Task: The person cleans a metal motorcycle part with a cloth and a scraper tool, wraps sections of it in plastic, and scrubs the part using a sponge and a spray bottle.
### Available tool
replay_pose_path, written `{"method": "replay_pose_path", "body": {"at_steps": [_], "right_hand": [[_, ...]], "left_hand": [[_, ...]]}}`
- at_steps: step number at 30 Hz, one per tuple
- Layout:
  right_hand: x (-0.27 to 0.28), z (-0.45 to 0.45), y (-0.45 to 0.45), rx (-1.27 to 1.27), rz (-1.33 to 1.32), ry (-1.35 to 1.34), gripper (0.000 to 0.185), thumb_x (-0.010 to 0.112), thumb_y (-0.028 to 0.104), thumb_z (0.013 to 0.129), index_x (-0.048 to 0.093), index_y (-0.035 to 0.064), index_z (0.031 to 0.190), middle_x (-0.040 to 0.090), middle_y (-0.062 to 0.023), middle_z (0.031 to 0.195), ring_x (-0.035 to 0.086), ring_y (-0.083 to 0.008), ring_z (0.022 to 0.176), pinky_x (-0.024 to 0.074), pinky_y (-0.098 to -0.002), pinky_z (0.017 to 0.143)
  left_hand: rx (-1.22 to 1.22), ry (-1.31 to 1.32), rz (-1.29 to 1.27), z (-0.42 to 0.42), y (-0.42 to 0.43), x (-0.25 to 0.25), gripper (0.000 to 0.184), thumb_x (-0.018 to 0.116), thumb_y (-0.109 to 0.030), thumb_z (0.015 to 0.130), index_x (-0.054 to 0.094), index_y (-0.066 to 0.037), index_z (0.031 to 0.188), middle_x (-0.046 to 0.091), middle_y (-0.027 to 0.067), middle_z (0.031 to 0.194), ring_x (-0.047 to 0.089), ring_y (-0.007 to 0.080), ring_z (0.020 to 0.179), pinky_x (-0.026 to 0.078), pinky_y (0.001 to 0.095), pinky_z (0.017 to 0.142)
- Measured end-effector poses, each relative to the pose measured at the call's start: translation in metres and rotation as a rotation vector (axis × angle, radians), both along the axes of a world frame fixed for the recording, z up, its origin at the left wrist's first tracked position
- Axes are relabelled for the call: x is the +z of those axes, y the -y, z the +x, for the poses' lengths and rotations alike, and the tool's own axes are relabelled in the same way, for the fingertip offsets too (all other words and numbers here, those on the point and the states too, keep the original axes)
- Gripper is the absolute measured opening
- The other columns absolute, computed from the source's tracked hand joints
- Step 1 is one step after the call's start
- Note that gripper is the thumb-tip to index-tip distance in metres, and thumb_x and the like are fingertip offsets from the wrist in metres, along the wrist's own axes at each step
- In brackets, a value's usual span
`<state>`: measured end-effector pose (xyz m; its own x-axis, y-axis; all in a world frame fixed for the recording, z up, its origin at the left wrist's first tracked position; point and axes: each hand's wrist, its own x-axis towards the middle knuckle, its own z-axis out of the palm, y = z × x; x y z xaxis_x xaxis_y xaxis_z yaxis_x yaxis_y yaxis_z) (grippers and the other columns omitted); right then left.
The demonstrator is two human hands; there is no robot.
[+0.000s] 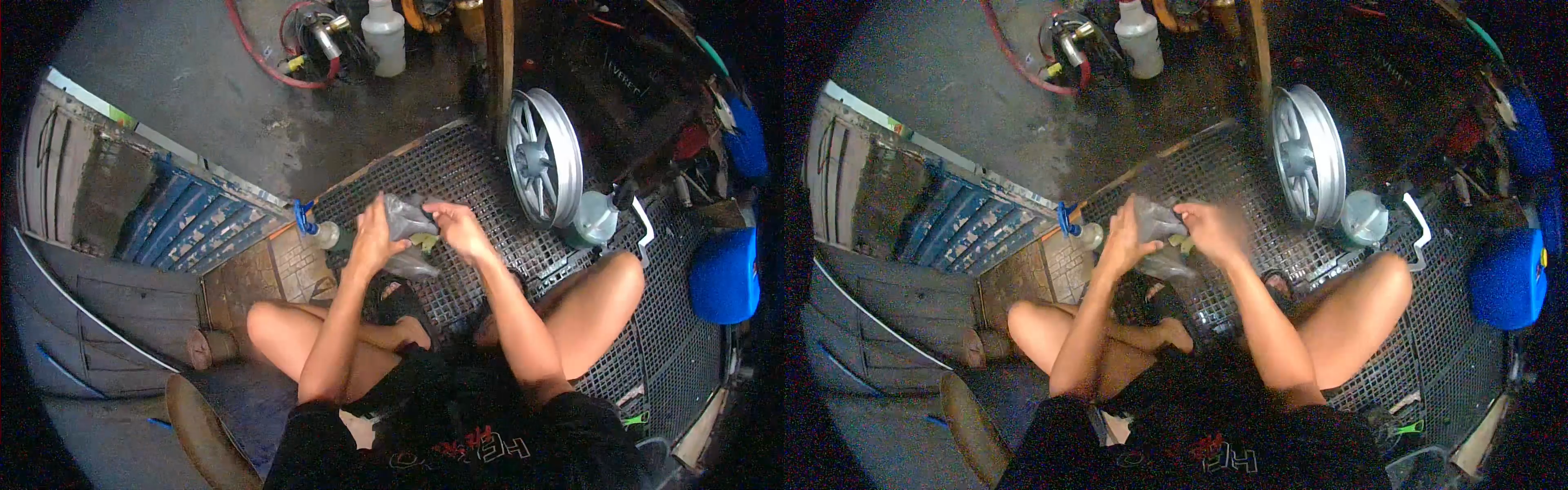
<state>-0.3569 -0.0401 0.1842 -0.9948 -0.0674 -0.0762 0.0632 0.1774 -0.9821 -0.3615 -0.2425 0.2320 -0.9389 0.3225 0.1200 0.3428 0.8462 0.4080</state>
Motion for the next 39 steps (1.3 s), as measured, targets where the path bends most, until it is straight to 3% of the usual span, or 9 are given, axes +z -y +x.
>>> {"method": "replay_pose_path", "body": {"at_steps": [1, 4, 7, 11, 12, 21, 24, 28, 39], "right_hand": [[-0.003, 0.0, 0.0, -0.001, 0.169, -0.116, 0.027, 0.054, 0.01, 0.093, 0.069, 0.0067, 0.115, 0.071, -0.0179, 0.091, 0.067, -0.0262, 0.075, 0.0514, -0.0355, 0.072], [0.003, 0.002, 0.012, -0.097, 0.281, -0.357, 0.029, 0.055, 0.01, 0.09, 0.068, 0.0051, 0.115, 0.068, -0.0243, 0.093, 0.067, -0.0349, 0.082, 0.0511, -0.0403, 0.074], [0.011, 0.02, 0.003, -0.002, 0.329, -0.29, 0.028, 0.055, 0.011, 0.091, 0.068, 0.0054, 0.115, 0.068, -0.0241, 0.097, 0.067, -0.037, 0.09, 0.0513, -0.0419, 0.079], [0.014, 0.001, -0.002, 0.042, 0.273, -0.251, 0.027, 0.056, 0.011, 0.091, 0.069, 0.0051, 0.113, 0.068, -0.0248, 0.098, 0.067, -0.0379, 0.092, 0.0508, -0.0426, 0.081], [0.011, -0.002, -0.001, 0.034, 0.224, -0.272, 0.027, 0.057, 0.011, 0.09, 0.069, 0.0049, 0.113, 0.068, -0.0247, 0.098, 0.067, -0.0382, 0.091, 0.0507, -0.0433, 0.081], [0.056, 0.011, 0.018, 0.153, 0.464, -0.215, 0.042, 0.05, -0.007, 0.084, 0.06, -0.0017, 0.124, 0.062, -0.0281, 0.114, 0.063, -0.0388, 0.106, 0.0516, -0.041, 0.089], [0.046, 0.016, 0.013, 0.223, 0.609, -0.579, 0.048, 0.05, -0.011, 0.081, 0.057, -0.0036, 0.128, 0.058, -0.0271, 0.127, 0.059, -0.0388, 0.116, 0.0495, -0.0418, 0.097], [0.039, 0.006, 0.025, 0.243, 0.638, -0.571, 0.052, 0.047, 0.0, 0.085, 0.044, -0.0061, 0.137, 0.056, -0.0275, 0.13, 0.056, -0.0363, 0.123, 0.04, -0.0453, 0.108], [0.042, -0.005, -0.002, 0.354, 0.589, -0.555, 0.061, 0.054, -0.009, 0.081, 0.037, -0.0042, 0.14, 0.062, -0.022, 0.125, 0.059, -0.0402, 0.114, 0.043, -0.0478, 0.105]], "left_hand": [[0.04, 0.216, 0.057, -0.001, -0.001, 0.002, 0.108, 0.086, -0.022, 0.069, 0.015, 0.002, 0.147, 0.053, 0.0328, 0.126, 0.052, 0.049, 0.117, 0.044, 0.0474, 0.099], [0.027, 0.148, 0.109, -0.001, -0.006, -0.011, 0.105, 0.085, -0.022, 0.072, 0.015, 0.002, 0.146, 0.06, 0.0325, 0.115, 0.058, 0.051, 0.108, 0.047, 0.0484, 0.095], [0.027, 0.247, 0.203, -0.001, -0.003, -0.004, 0.105, 0.084, -0.023, 0.072, 0.014, 0.001, 0.146, 0.061, 0.0343, 0.11, 0.06, 0.0508, 0.104, 0.049, 0.0498, 0.092], [0.134, 0.24, 0.01, -0.005, -0.004, -0.014, 0.102, 0.082, -0.021, 0.074, 0.014, -0.004, 0.148, 0.064, 0.0341, 0.102, 0.062, 0.0497, 0.098, 0.052, 0.0515, 0.084], [0.13, 0.174, 0.132, 0.0, -0.003, -0.004, 0.099, 0.08, -0.011, 0.072, 0.017, -0.004, 0.148, 0.067, 0.0293, 0.094, 0.066, 0.0469, 0.089, 0.053, 0.0504, 0.077], [0.136, 0.201, 0.055, -0.005, 0.003, -0.01, 0.104, 0.08, -0.012, 0.072, 0.013, -0.004, 0.151, 0.067, 0.0272, 0.084, 0.066, 0.0462, 0.078, 0.054, 0.0521, 0.068], [0.13, 0.164, 0.0, -0.003, 0.0, -0.011, 0.105, 0.08, -0.013, 0.072, 0.011, -0.006, 0.151, 0.067, 0.0269, 0.083, 0.067, 0.045, 0.077, 0.054, 0.0516, 0.066], [0.159, 0.272, 0.061, -0.002, -0.006, -0.007, 0.102, 0.081, -0.01, 0.069, 0.018, -0.005, 0.149, 0.065, 0.0292, 0.105, 0.063, 0.05, 0.091, 0.054, 0.0518, 0.077], [0.109, 0.21, -0.007, -0.002, -0.014, 0.002, 0.102, 0.082, -0.01, 0.069, 0.018, -0.006, 0.149, 0.068, 0.0267, 0.088, 0.068, 0.0439, 0.079, 0.055, 0.049, 0.067]]}}
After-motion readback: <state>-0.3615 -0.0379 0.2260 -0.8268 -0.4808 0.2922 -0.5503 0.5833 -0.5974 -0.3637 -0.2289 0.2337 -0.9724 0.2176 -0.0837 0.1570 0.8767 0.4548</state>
